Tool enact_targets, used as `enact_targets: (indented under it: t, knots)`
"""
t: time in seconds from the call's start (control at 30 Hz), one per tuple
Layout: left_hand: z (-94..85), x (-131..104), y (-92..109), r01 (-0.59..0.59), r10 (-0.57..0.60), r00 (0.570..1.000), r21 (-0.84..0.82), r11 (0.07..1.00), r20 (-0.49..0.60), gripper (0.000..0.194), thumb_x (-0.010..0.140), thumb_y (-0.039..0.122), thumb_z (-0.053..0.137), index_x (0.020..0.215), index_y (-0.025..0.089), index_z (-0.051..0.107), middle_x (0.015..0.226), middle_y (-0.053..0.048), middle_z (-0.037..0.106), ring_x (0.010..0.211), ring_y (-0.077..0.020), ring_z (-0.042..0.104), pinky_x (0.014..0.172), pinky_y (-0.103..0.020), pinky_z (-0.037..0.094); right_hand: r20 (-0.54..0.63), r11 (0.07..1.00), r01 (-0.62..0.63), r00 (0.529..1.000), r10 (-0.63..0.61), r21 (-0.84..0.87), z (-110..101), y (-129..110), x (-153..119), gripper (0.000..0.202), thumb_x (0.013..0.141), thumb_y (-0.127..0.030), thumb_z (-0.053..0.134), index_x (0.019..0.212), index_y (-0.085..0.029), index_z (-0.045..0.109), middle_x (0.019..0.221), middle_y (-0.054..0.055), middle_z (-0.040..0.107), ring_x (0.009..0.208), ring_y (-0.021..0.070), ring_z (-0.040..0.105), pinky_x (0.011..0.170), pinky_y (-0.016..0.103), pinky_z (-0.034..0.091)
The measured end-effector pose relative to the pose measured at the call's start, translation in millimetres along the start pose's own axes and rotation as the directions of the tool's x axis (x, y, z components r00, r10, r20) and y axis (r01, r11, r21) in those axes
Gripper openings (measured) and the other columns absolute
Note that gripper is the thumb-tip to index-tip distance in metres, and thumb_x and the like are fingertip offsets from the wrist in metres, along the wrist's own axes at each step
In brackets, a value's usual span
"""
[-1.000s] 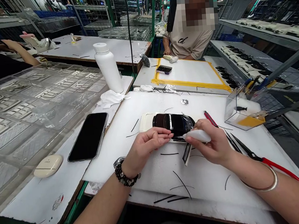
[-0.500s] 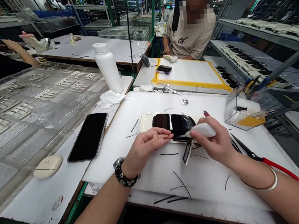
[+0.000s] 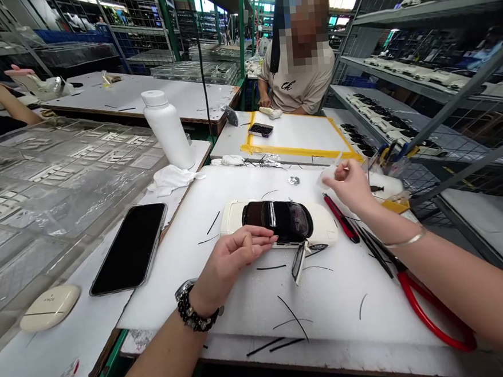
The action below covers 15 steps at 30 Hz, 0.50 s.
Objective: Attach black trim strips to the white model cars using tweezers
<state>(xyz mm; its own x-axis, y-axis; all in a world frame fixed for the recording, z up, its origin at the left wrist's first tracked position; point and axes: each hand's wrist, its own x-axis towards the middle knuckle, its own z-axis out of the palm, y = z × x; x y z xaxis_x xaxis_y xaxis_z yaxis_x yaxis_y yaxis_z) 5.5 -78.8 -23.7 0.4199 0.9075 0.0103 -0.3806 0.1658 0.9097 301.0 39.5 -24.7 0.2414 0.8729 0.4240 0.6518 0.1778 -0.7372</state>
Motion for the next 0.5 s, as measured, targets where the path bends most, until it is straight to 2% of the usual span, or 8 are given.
enact_targets:
  t: [0.13, 0.2, 0.27, 0.33, 0.4, 0.43, 0.47, 0.5]
  knots:
    - [-1.2, -0.5, -0.2, 0.011, -0.011, 1.000, 0.014, 1.000, 0.007, 0.032, 0.079, 0.027, 0.067, 0.056, 0.012, 0.050, 0.114, -0.012, 0.059, 0.110, -0.0274, 0.059, 0.100, -0.034, 0.046, 0.037, 0.984, -0.035, 0.998, 0.043, -0.177, 15.9, 17.3, 6.9, 0.038, 0.065, -0.027, 0.063, 0.087, -0.023, 0.034, 0.076, 0.000, 0.052, 0.065, 0.0191, 0.053, 0.067, 0.035, 0.044]
    - [-1.8, -0.4, 0.0, 0.014, -0.014, 1.000, 0.022, 1.000, 0.015, 0.032, 0.079, 0.027, 0.067, 0.056, 0.012, 0.050, 0.114, -0.011, 0.059, 0.110, -0.0278, 0.058, 0.100, -0.035, 0.046, 0.074, 0.972, -0.020, 0.996, 0.039, -0.233, 13.6, 18.5, 4.9, 0.038, 0.068, -0.028, 0.061, 0.093, -0.021, 0.033, 0.082, 0.004, 0.055, 0.068, 0.0204, 0.055, 0.065, 0.036, 0.045]
    - [-2.1, -0.2, -0.2, 0.012, -0.013, 1.000, 0.033, 0.999, 0.023, 0.032, 0.079, 0.028, 0.067, 0.056, 0.012, 0.050, 0.115, -0.011, 0.059, 0.111, -0.0278, 0.058, 0.101, -0.035, 0.046, 0.119, 0.959, 0.040, 0.993, -0.007, -0.280, -0.7, 14.3, -3.8, 0.039, 0.072, -0.029, 0.059, 0.100, -0.019, 0.034, 0.095, 0.010, 0.055, 0.076, 0.0228, 0.057, 0.066, 0.037, 0.046]
    - [-2.3, -0.1, -1.0, 0.011, -0.013, 1.000, 0.045, 0.999, 0.028, 0.032, 0.080, 0.027, 0.066, 0.056, 0.012, 0.050, 0.115, -0.010, 0.059, 0.111, -0.0273, 0.058, 0.101, -0.035, 0.046, 0.206, 0.934, 0.152, 0.975, -0.088, -0.322, -26.8, 6.5, -20.4, 0.033, 0.076, -0.029, 0.056, 0.102, -0.018, 0.039, 0.103, 0.013, 0.053, 0.086, 0.0258, 0.056, 0.071, 0.039, 0.046]
    - [-2.9, -0.3, -2.5, 0.012, -0.014, 0.999, 0.054, 0.998, 0.031, 0.032, 0.081, 0.027, 0.065, 0.057, 0.013, 0.049, 0.115, -0.010, 0.059, 0.111, -0.0271, 0.058, 0.102, -0.036, 0.045, 0.381, 0.895, 0.309, 0.908, -0.176, -0.322, -59.3, -0.3, -43.1, 0.016, 0.080, -0.024, 0.052, 0.096, -0.019, 0.049, 0.096, 0.010, 0.056, 0.090, 0.0265, 0.055, 0.077, 0.041, 0.044]
    - [-3.4, -0.5, -3.3, 0.011, -0.013, 0.999, 0.057, 0.998, 0.033, 0.032, 0.081, 0.027, 0.065, 0.057, 0.013, 0.049, 0.115, -0.009, 0.059, 0.111, -0.0271, 0.058, 0.102, -0.036, 0.045, 0.487, 0.877, 0.380, 0.849, -0.205, -0.294, -75.3, -1.9, -55.3, 0.010, 0.082, -0.020, 0.050, 0.091, -0.020, 0.054, 0.093, 0.008, 0.058, 0.091, 0.0253, 0.055, 0.079, 0.039, 0.044]
    - [-4.1, -0.7, -4.1, 0.010, -0.012, 0.999, 0.061, 0.998, 0.035, 0.032, 0.081, 0.028, 0.065, 0.057, 0.013, 0.049, 0.115, -0.009, 0.058, 0.111, -0.0273, 0.058, 0.103, -0.037, 0.045, 0.579, 0.842, 0.468, 0.776, -0.248, -0.266, -89.7, -2.0, -67.2, 0.013, 0.084, -0.016, 0.046, 0.088, -0.020, 0.058, 0.091, 0.008, 0.059, 0.089, 0.0248, 0.055, 0.077, 0.038, 0.044]
    - [-4.8, -1.0, -4.7, 0.006, -0.008, 0.999, 0.067, 0.998, 0.037, 0.032, 0.081, 0.028, 0.065, 0.058, 0.013, 0.049, 0.115, -0.009, 0.058, 0.111, -0.0275, 0.058, 0.103, -0.038, 0.045, 0.677, 0.720, 0.641, 0.656, -0.333, -0.267, -101.8, -0.5, -78.1, 0.022, 0.086, -0.012, 0.041, 0.091, -0.020, 0.060, 0.092, 0.009, 0.059, 0.086, 0.0245, 0.055, 0.074, 0.038, 0.044]
